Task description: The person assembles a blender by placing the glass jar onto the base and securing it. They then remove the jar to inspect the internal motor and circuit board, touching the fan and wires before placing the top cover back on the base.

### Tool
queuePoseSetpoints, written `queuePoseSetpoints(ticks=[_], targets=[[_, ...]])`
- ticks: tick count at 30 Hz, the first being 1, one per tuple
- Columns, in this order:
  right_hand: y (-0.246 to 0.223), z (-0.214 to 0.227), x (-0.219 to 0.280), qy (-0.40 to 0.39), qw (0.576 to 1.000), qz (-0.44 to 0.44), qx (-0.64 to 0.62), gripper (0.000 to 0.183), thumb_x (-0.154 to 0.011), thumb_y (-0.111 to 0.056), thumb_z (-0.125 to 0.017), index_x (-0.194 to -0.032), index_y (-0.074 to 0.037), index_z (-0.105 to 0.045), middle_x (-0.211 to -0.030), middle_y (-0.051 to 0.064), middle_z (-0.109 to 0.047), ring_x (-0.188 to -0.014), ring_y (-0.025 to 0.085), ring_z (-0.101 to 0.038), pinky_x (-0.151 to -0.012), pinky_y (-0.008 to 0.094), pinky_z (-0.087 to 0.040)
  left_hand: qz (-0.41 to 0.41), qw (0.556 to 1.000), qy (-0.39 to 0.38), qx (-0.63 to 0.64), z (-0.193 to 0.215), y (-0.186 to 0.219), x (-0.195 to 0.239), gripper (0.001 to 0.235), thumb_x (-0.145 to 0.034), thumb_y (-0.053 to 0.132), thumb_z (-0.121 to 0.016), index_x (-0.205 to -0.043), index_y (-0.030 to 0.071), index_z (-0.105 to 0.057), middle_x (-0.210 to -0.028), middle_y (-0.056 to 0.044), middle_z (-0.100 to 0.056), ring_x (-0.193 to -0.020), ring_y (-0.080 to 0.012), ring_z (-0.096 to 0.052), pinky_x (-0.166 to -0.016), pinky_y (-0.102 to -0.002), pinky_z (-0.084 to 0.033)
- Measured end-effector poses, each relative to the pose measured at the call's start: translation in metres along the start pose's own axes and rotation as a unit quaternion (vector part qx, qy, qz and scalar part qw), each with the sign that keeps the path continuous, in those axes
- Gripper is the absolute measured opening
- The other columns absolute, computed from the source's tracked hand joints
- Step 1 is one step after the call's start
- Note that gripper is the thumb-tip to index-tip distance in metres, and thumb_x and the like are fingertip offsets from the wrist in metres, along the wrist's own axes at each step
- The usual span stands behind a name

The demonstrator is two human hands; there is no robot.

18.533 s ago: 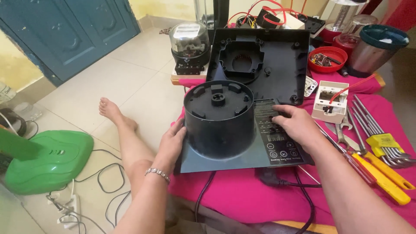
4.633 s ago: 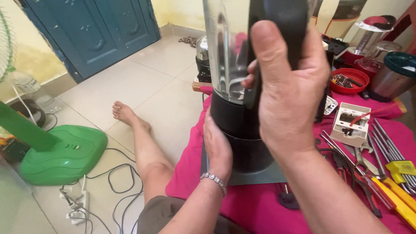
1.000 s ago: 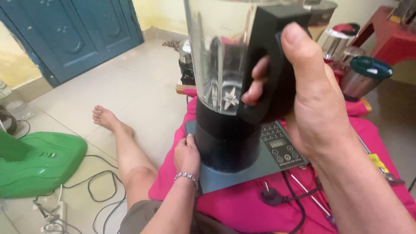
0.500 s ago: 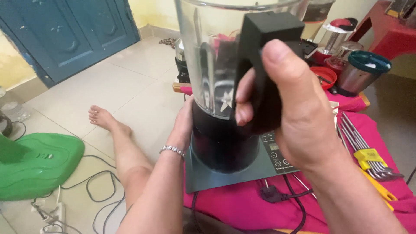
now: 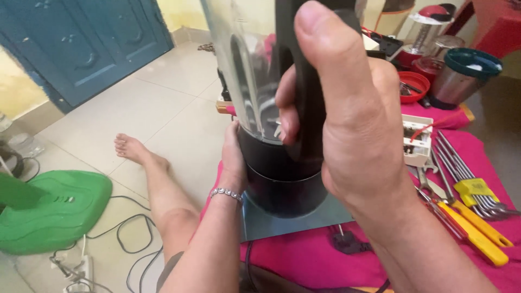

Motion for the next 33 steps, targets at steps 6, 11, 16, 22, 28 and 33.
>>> queuePoseSetpoints(ticks=[6, 11, 16, 22, 28, 33], targets=[[0.001, -0.003, -0.004, 0.019, 0.999, -0.017, -0.024, 0.051, -0.075, -0.050, -0.055, -0.073, -0.001, -0.066, -0.055, 0.006, -0.056, -0.044, 0.012, -0.049, -0.045, 0.025, -0.043, 0.017, 0.992, -0.088, 0.083, -0.011, 0.003, 0.002, 0.065, -0.097, 0.043, -0.037, -0.128, -0.006, -0.065, -0.137, -0.015, -0.068, -0.118, -0.0213, -0.059, -0.106, -0.027, -0.039], [0.002, 0.000, -0.006, 0.052, 0.998, -0.035, 0.007, 0.055, -0.072, -0.055, -0.053, -0.064, -0.001, -0.064, -0.051, 0.008, -0.054, -0.046, 0.015, -0.051, -0.051, 0.024, -0.044, 0.032, 0.998, -0.047, 0.021, -0.006, 0.003, -0.006, 0.070, -0.094, 0.050, -0.036, -0.121, -0.005, -0.070, -0.127, -0.015, -0.071, -0.112, -0.0214, -0.061, -0.102, -0.027, -0.041], [0.014, 0.025, -0.004, -0.012, 0.998, -0.027, -0.052, 0.046, -0.085, -0.043, -0.054, -0.073, 0.000, -0.063, -0.059, 0.010, -0.058, -0.044, 0.018, -0.051, -0.046, 0.029, -0.046, 0.014, 0.987, -0.127, 0.095, -0.013, -0.011, -0.009, 0.071, -0.098, 0.049, -0.029, -0.125, -0.004, -0.067, -0.129, -0.018, -0.070, -0.114, -0.0253, -0.061, -0.107, -0.033, -0.040], [0.011, 0.026, -0.003, -0.003, 0.999, -0.032, 0.034, 0.049, -0.079, -0.050, -0.062, -0.071, -0.002, -0.065, -0.057, 0.008, -0.061, -0.048, 0.016, -0.059, -0.050, 0.024, -0.047, 0.020, 0.995, -0.089, 0.052, -0.016, 0.006, 0.013, 0.076, -0.094, 0.051, -0.029, -0.136, -0.003, -0.062, -0.140, -0.016, -0.066, -0.125, -0.0238, -0.059, -0.111, -0.030, -0.038], [0.005, 0.038, -0.001, 0.097, 0.993, 0.062, -0.009, 0.038, -0.091, -0.045, -0.059, -0.092, -0.007, -0.062, -0.070, 0.001, -0.057, -0.057, 0.007, -0.054, -0.055, 0.021, -0.047, -0.016, 0.999, -0.050, -0.014, -0.018, 0.004, 0.008, 0.076, -0.098, 0.049, -0.023, -0.132, -0.003, -0.066, -0.134, -0.013, -0.070, -0.120, -0.0205, -0.062, -0.109, -0.027, -0.040], [0.003, 0.030, 0.003, 0.120, 0.990, 0.078, -0.011, 0.040, -0.087, -0.047, -0.060, -0.093, -0.008, -0.064, -0.067, 0.000, -0.054, -0.055, 0.007, -0.051, -0.052, 0.021, -0.046, -0.035, 0.996, -0.055, -0.059, -0.008, 0.009, 0.012, 0.074, -0.096, 0.050, -0.029, -0.138, -0.001, -0.061, -0.143, -0.013, -0.065, -0.129, -0.0224, -0.060, -0.110, -0.030, -0.042]])
Point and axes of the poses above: each hand's wrist, its own x-axis away from the middle knuckle, its own z-axis out of the back of the hand, y = z × x, the point moved 5 cm from there along -x, towards the middle knuckle
